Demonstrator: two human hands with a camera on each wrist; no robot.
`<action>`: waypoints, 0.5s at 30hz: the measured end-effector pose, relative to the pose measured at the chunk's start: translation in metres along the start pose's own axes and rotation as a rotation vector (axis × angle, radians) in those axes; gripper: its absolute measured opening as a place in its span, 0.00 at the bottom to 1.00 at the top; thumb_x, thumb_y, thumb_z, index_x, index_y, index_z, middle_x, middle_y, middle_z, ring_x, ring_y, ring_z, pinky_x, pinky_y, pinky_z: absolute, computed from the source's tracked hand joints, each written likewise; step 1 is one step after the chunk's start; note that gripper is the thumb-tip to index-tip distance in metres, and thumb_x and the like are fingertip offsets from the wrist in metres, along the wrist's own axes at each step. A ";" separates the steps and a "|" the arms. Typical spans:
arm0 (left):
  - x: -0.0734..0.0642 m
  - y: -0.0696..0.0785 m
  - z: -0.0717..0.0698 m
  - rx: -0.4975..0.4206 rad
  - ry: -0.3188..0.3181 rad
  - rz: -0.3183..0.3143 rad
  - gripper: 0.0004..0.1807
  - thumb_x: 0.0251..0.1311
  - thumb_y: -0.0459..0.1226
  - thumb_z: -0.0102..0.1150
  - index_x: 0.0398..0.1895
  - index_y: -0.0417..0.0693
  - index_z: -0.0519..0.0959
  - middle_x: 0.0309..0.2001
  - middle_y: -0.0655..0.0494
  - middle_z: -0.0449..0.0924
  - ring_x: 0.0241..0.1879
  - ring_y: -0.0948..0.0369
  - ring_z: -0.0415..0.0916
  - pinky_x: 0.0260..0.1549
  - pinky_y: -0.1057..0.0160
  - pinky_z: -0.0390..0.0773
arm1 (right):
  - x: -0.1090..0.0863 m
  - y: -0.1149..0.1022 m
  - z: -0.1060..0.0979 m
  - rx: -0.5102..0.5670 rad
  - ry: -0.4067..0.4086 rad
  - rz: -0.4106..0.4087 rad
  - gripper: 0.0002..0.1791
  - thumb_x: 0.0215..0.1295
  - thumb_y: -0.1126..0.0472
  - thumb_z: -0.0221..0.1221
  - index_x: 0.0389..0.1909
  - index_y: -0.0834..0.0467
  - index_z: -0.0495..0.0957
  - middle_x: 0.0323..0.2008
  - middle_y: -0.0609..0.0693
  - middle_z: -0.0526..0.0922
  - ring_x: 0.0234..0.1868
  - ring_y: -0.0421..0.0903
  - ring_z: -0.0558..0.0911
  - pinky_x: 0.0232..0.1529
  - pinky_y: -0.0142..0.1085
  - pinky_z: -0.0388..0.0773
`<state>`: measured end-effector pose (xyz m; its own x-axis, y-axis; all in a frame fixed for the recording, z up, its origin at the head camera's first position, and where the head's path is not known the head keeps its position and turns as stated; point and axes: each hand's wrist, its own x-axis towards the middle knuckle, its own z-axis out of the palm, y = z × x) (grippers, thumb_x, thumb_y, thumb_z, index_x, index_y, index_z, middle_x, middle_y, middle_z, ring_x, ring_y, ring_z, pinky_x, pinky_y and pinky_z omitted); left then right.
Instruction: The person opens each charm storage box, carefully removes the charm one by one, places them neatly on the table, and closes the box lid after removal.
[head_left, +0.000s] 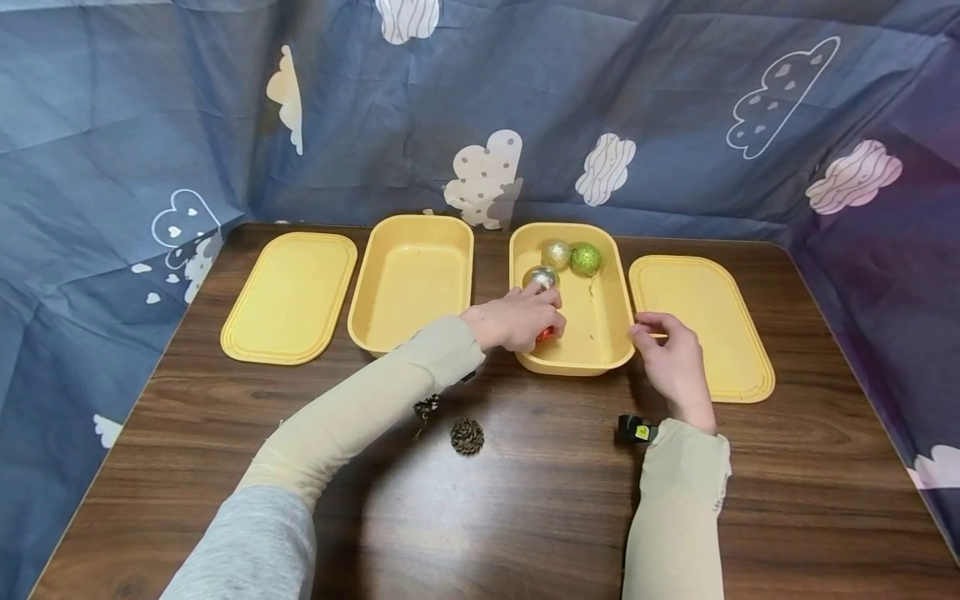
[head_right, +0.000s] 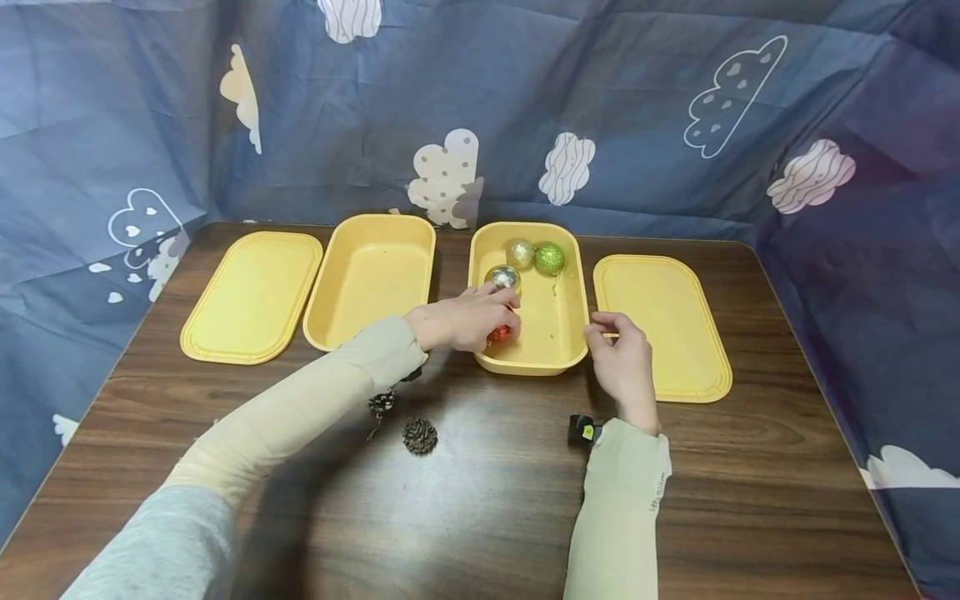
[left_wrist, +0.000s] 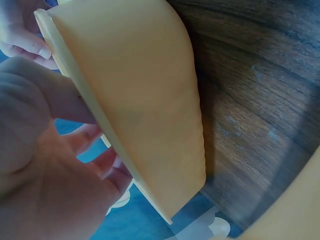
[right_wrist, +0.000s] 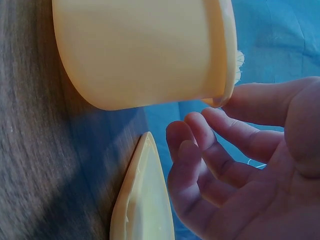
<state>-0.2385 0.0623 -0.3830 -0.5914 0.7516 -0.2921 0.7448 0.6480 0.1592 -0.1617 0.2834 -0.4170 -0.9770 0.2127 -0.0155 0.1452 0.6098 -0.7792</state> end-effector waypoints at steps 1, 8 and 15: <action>0.000 0.000 0.000 -0.001 -0.003 -0.005 0.22 0.56 0.29 0.58 0.52 0.60 0.80 0.64 0.56 0.63 0.64 0.52 0.55 0.57 0.55 0.67 | 0.000 0.000 0.000 0.002 -0.002 -0.002 0.22 0.71 0.55 0.51 0.59 0.64 0.73 0.50 0.61 0.78 0.43 0.48 0.75 0.31 0.23 0.71; 0.000 0.001 -0.001 -0.001 -0.008 -0.025 0.27 0.56 0.30 0.59 0.58 0.64 0.76 0.63 0.56 0.64 0.62 0.52 0.56 0.59 0.56 0.67 | 0.000 0.001 0.000 -0.007 0.000 0.001 0.22 0.71 0.54 0.51 0.58 0.63 0.74 0.51 0.60 0.78 0.43 0.48 0.76 0.31 0.22 0.72; 0.002 -0.001 0.001 0.018 -0.009 -0.027 0.30 0.54 0.28 0.60 0.59 0.64 0.74 0.60 0.55 0.65 0.59 0.53 0.58 0.59 0.56 0.68 | 0.000 0.000 0.000 -0.001 0.004 0.005 0.21 0.71 0.55 0.51 0.58 0.63 0.74 0.50 0.60 0.79 0.43 0.47 0.75 0.31 0.23 0.72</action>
<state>-0.2400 0.0629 -0.3844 -0.6088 0.7325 -0.3045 0.7339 0.6658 0.1343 -0.1616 0.2838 -0.4171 -0.9755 0.2192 -0.0168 0.1503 0.6094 -0.7785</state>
